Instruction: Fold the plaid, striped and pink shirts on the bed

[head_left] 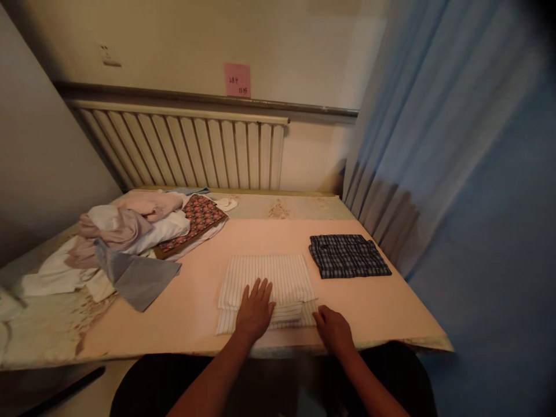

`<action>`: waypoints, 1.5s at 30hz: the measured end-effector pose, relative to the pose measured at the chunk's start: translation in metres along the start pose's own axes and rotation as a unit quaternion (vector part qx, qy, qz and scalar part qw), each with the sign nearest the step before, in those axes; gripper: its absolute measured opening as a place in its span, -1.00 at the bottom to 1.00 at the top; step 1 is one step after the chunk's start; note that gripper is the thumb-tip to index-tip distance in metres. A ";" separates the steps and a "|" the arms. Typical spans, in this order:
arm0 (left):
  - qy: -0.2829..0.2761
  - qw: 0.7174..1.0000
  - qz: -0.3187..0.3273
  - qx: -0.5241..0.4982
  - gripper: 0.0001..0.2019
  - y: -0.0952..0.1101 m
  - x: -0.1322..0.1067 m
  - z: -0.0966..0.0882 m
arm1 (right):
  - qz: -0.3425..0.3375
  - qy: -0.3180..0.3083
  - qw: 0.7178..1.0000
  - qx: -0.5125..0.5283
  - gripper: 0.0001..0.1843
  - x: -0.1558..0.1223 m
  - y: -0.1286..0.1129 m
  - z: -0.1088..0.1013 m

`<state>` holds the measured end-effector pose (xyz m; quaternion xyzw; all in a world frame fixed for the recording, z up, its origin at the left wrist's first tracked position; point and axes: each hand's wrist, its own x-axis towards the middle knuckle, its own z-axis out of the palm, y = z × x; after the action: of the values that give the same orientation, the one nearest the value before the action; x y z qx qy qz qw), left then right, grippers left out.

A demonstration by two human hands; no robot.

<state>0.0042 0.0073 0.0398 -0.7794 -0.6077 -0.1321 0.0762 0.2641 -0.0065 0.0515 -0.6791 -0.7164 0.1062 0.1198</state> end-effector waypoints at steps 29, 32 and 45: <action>0.059 0.998 0.020 -0.001 -0.48 -0.007 -0.007 0.008 | -0.214 0.180 0.960 -0.012 -0.59 0.052 -0.070 0.054; 0.069 0.998 0.014 0.002 -0.49 -0.010 -0.010 0.007 | -0.212 0.176 0.961 -0.027 -0.56 0.050 -0.061 0.053; 0.028 0.992 -0.126 -0.004 -0.48 -0.044 -0.027 0.003 | -0.172 0.188 0.967 -0.030 -0.54 0.044 -0.033 0.053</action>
<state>-0.0438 -0.0059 0.0275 -0.6928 -0.6984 -0.1643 0.0730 0.2136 0.0358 0.0131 -0.5566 -0.7900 -0.0669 0.2481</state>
